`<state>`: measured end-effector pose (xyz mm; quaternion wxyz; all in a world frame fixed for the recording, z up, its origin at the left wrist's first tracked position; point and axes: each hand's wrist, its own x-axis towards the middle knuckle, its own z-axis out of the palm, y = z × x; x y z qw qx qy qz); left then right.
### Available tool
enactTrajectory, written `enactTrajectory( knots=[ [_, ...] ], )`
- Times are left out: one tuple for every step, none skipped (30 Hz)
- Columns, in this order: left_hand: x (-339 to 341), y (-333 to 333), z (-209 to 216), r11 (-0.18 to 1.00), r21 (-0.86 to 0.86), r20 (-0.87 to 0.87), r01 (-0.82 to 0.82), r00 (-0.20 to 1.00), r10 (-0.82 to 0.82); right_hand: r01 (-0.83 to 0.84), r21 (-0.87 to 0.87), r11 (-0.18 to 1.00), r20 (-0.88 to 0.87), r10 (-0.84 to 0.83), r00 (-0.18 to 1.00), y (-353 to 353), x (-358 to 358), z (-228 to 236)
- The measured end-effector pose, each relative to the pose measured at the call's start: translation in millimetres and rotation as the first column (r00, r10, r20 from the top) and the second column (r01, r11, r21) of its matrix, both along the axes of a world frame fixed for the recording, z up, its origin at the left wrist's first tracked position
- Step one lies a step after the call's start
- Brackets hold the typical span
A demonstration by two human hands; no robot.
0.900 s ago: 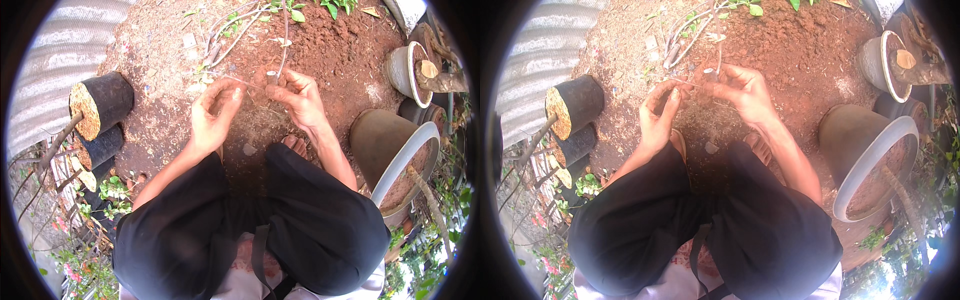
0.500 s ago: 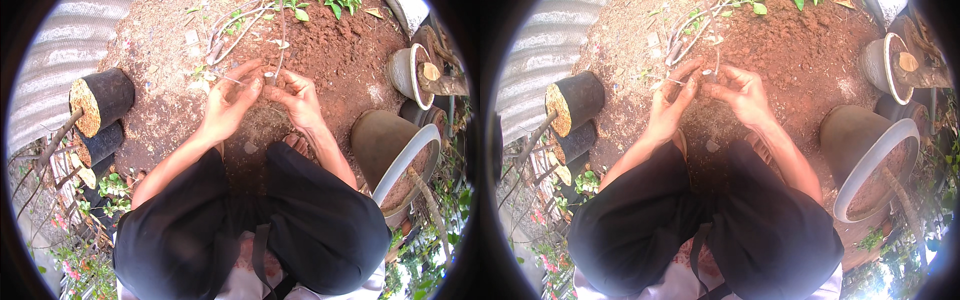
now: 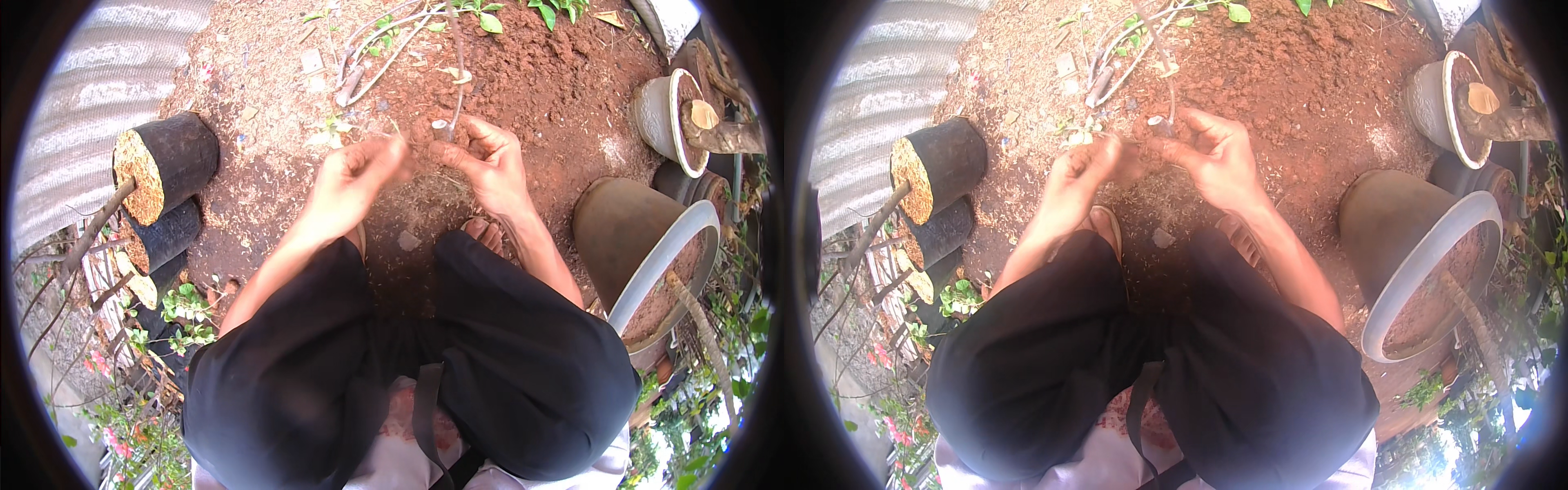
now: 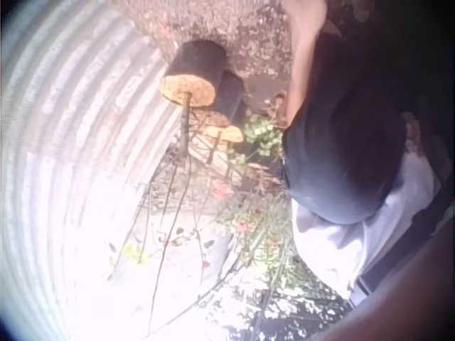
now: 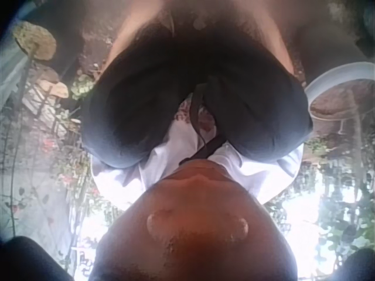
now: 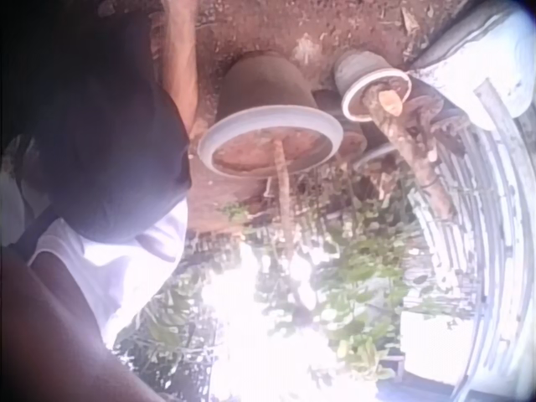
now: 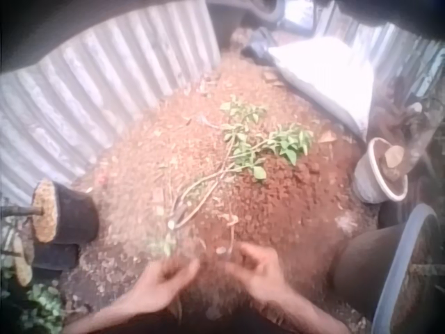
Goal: The person performs plant grafting by hand, repeatedly picking up small plant cuttings, aligning them, and wrapping the junction with clear plastic film. The person works over a soil bed with several potted plants nearby.
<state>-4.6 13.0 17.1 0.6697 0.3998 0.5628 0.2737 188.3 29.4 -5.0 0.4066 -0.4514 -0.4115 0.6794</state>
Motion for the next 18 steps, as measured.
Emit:
enactTrajectory(
  knots=[
    [-8, 3, 10, 0.99, -0.012, -0.144, 0.143, 0.979, -0.144, -0.001, 0.026, 1.0, 0.021, 0.0, 1.0, 1, 0, -2],
    [-12, 6, 20, 0.959, -0.044, -0.281, 0.281, 0.917, -0.282, -0.002, 0.053, 0.999, 0.042, 0.0, 0.999, 1, 1, -4],
    [-11, 9, 32, 0.98, 0.07, -0.318, 0.185, 0.936, -0.154, -0.024, 0.049, 0.999, 0.084, 0.02, 0.996, 2, 1, -3],
    [-11, 12, 35, 0.956, 0.241, -0.368, 0.17, 0.927, -0.073, -0.045, 0.044, 0.998, 0.127, 0.039, 0.991, 3, 2, -2],
    [-10, 16, 36, 0.9, 0.404, -0.403, 0.163, 0.915, 0.015, -0.066, 0.039, 0.997, 0.169, 0.058, 0.984, 4, 3, 0],
    [-10, 21, 37, 0.815, 0.556, -0.423, 0.161, 0.9, 0.11, -0.082, 0.085, 0.993, 0.197, 0.064, 0.978, 5, 2, 3],
    [-6, 30, 37, 0.719, 0.659, -0.408, 0.22, 0.908, 0.097, -0.098, 0.131, 0.987, 0.226, 0.067, 0.972, 7, 1, 7],
    [-3, 33, 35, 0.718, 0.653, -0.405, 0.241, 0.912, 0.062, -0.115, 0.176, 0.978, 0.255, 0.068, 0.965, 9, 0, 10],
    [2, 35, 33, 0.715, 0.648, -0.401, 0.264, 0.916, 0.025, -0.16, 0.22, 0.962, 0.31, 0.086, 0.947, 10, 2, 13],
    [3, 38, 29, 0.711, 0.642, -0.397, 0.286, 0.918, -0.011, -0.206, 0.26, 0.943, 0.366, 0.101, 0.925, 11, 5, 15],
    [-2, 40, 16, 0.623, 0.665, -0.482, 0.412, 0.874, -0.064, -0.252, 0.297, 0.921, 0.421, 0.111, 0.9, 12, 6, 17],
    [1, 39, 16, 0.676, 0.636, -0.429, 0.372, 0.899, -0.091, -0.224, 0.261, 0.939, 0.403, 0.104, 0.909, 12, 4, 21],
    [5, 37, 18, 0.727, 0.6, -0.374, 0.334, 0.92, -0.115, -0.195, 0.225, 0.955, 0.385, 0.097, 0.918, 10, 0, 27],
    [8, 35, 19, 0.775, 0.557, -0.316, 0.298, 0.939, -0.133, -0.167, 0.187, 0.968, 0.367, 0.089, 0.926, 9, -2, 29],
    [8, 33, 22, 0.791, 0.518, -0.354, 0.324, 0.924, -0.146, -0.174, 0.161, 0.972, 0.344, 0.11, 0.932, 8, -1, 26],
    [9, 32, 26, 0.806, 0.478, -0.392, 0.349, 0.906, -0.16, -0.182, 0.135, 0.974, 0.32, 0.131, 0.938, 9, 1, 21],
    [9, 32, 28, 0.82, 0.436, -0.428, 0.371, 0.887, -0.174, -0.191, 0.109, 0.976, 0.296, 0.151, 0.943, 9, 2, 18],
    [9, 32, 27, 0.821, 0.444, -0.437, 0.359, 0.887, -0.151, -0.183, 0.127, 0.975, 0.325, 0.134, 0.936, 8, 2, 17]
  ],
)
